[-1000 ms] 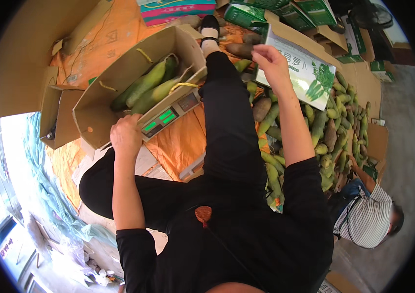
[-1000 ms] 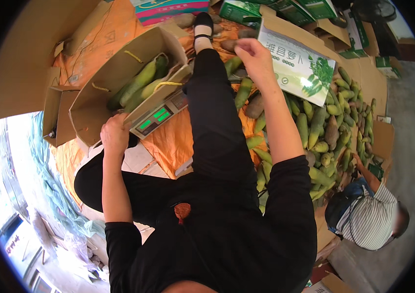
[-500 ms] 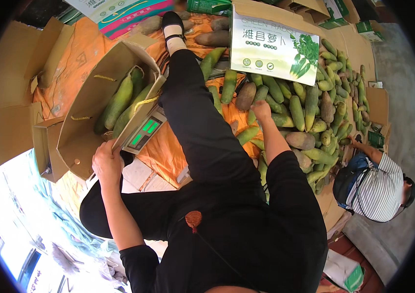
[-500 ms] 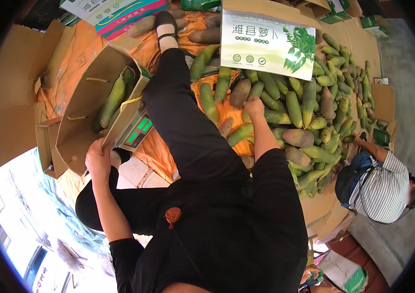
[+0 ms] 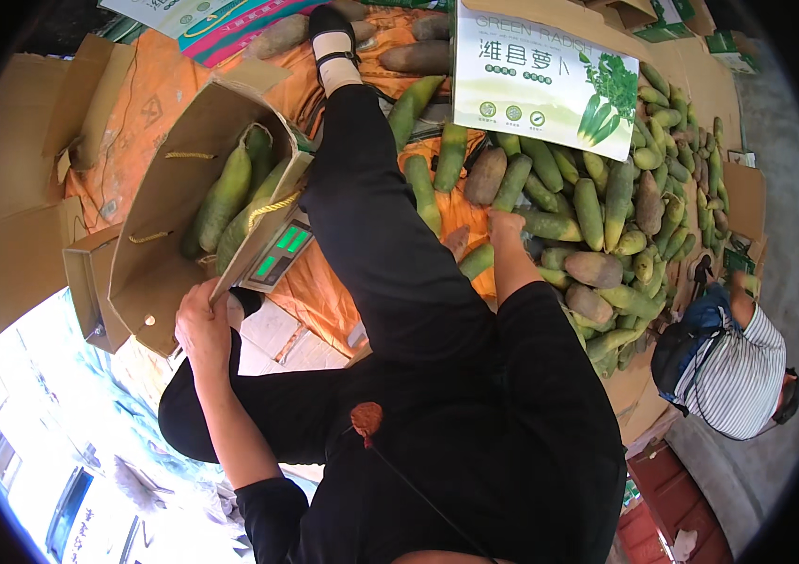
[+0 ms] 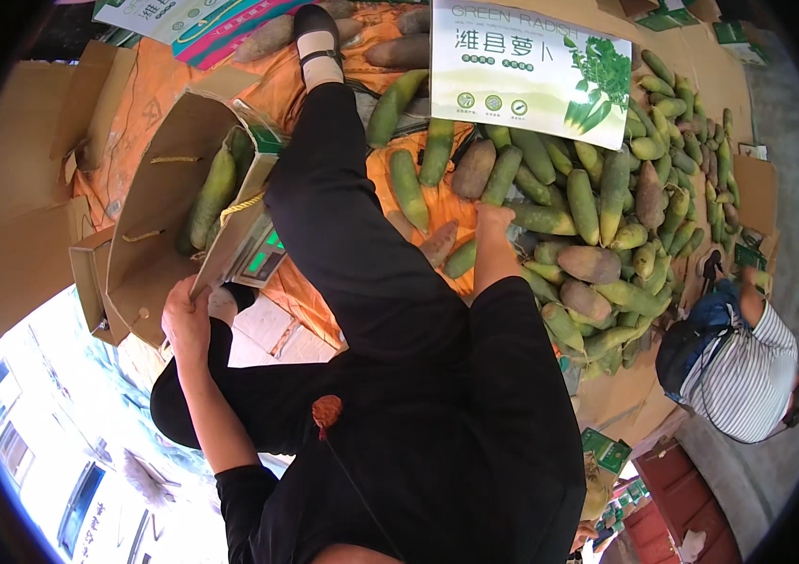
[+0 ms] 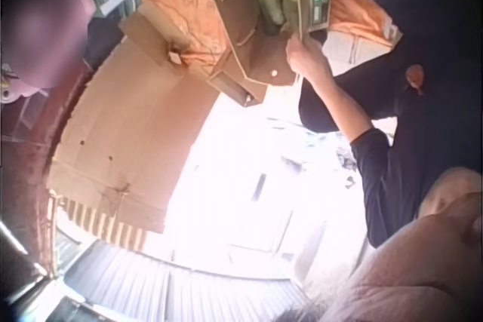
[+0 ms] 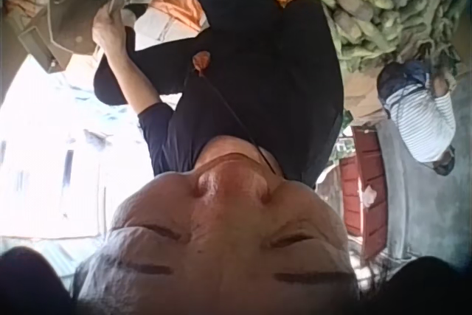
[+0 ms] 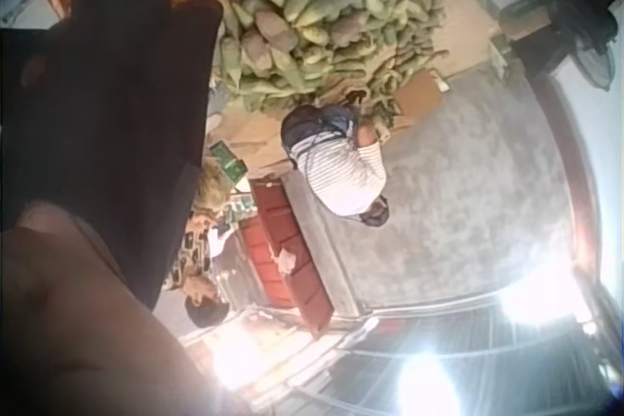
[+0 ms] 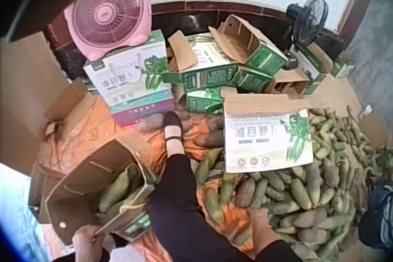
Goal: Picking up papayas from the floor, placing them into a cardboard box on a digital scale, and weighing them for packaging.
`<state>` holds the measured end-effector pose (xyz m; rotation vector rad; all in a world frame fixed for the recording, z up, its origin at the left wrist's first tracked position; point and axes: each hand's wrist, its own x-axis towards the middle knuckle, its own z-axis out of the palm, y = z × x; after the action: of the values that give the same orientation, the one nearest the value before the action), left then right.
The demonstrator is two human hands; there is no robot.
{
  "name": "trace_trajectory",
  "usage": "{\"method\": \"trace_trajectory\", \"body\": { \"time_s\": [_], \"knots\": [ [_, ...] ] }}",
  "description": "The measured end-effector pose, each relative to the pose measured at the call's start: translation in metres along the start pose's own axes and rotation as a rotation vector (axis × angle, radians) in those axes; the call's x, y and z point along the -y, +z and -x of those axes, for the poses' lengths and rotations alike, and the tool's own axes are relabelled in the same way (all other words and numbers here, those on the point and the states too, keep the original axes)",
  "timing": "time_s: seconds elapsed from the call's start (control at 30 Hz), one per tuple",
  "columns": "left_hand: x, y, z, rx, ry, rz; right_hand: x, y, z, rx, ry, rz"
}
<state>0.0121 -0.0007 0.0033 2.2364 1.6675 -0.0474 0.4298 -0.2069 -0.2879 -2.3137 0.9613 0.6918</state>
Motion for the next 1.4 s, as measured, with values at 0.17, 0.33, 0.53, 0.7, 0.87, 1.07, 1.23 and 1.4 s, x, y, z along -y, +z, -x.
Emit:
{"method": "trace_trajectory", "body": {
  "time_s": [0.17, 0.33, 0.53, 0.7, 0.87, 1.07, 1.23, 1.4],
  "knots": [
    [-0.001, 0.002, -0.003, -0.024, 0.026, 0.046, -0.014, -0.007, -0.021, -0.02, -0.165, 0.091],
    [0.003, 0.0, 0.0, -0.076, 0.049, 0.003, -0.016, -0.023, -0.005, 0.251, -0.238, -0.004],
    [0.004, 0.0, -0.001, -0.053, 0.042, -0.064, -0.023, -0.063, -0.027, 0.597, -0.08, -0.114],
    [0.009, 0.002, 0.002, -0.06, 0.058, -0.051, -0.035, -0.105, -0.013, 0.803, -0.063, -0.162],
    [0.012, 0.003, 0.003, -0.081, 0.065, -0.04, -0.024, -0.141, 0.02, 0.867, -0.163, -0.128],
    [0.015, 0.005, 0.004, -0.087, 0.087, -0.064, 0.03, -0.164, 0.09, 0.938, -0.595, 0.002],
    [0.016, 0.002, 0.006, -0.062, 0.093, -0.064, 0.086, -0.161, 0.19, 0.97, -0.88, 0.026],
    [0.015, 0.002, 0.009, -0.126, 0.139, 0.029, 0.128, -0.153, 0.273, 1.04, -1.152, 0.113]
  ]
}}
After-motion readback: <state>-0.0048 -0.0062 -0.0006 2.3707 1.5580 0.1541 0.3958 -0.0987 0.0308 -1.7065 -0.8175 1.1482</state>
